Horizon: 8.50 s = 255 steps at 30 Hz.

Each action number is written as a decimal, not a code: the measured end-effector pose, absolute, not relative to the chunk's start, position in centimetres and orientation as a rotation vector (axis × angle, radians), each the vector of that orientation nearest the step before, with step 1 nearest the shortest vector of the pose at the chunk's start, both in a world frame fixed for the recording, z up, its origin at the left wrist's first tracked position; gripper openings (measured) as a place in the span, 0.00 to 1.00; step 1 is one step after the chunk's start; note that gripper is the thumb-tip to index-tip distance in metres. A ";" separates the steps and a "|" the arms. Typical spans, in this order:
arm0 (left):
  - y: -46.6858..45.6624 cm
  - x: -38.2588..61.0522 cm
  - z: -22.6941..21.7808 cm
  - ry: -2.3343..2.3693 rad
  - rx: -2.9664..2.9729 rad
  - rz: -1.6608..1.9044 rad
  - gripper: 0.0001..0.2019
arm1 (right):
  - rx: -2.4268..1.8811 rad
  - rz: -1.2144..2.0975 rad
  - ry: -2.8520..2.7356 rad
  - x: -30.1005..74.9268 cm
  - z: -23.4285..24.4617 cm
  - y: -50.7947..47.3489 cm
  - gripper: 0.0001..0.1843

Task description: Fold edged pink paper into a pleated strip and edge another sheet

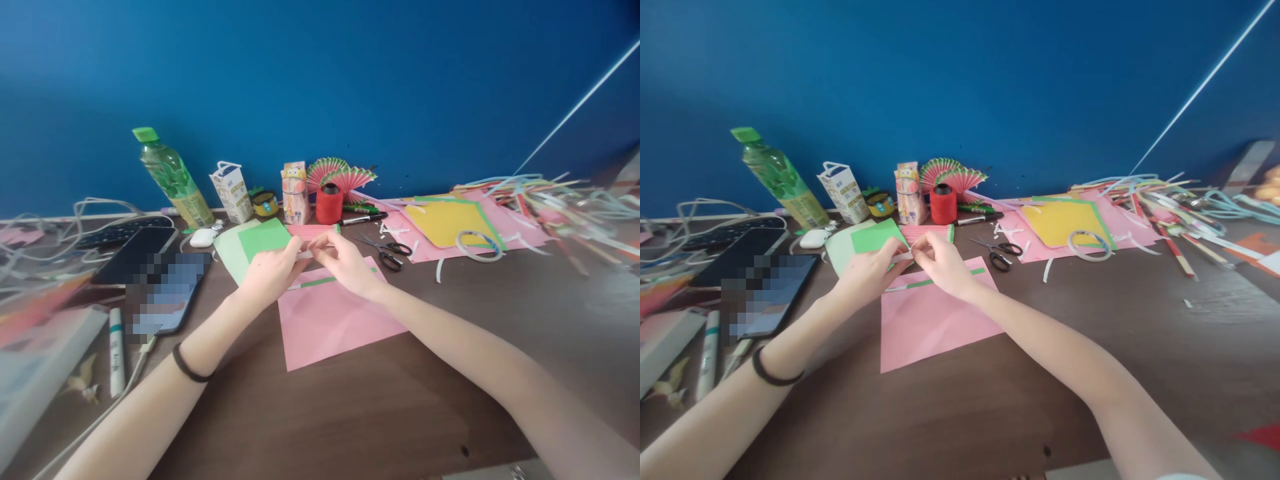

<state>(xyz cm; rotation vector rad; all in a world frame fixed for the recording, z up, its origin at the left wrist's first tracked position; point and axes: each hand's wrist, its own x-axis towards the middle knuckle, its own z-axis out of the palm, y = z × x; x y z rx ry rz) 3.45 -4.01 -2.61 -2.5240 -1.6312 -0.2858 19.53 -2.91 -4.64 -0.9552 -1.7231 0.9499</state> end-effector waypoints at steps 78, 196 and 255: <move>-3.4 2.5 -2.1 -1.541 -2.569 -0.171 0.10 | -1.370 1.208 -2.491 27.7 2.4 -1.2 0.20; -4.8 5.2 -1.9 -2.288 -2.809 -2.771 0.10 | -0.930 0.582 -2.002 21.4 -1.0 -4.3 0.03; -4.4 5.2 -2.5 -2.019 -2.851 -2.725 0.13 | -0.846 0.477 -1.999 20.6 -1.5 -5.7 0.06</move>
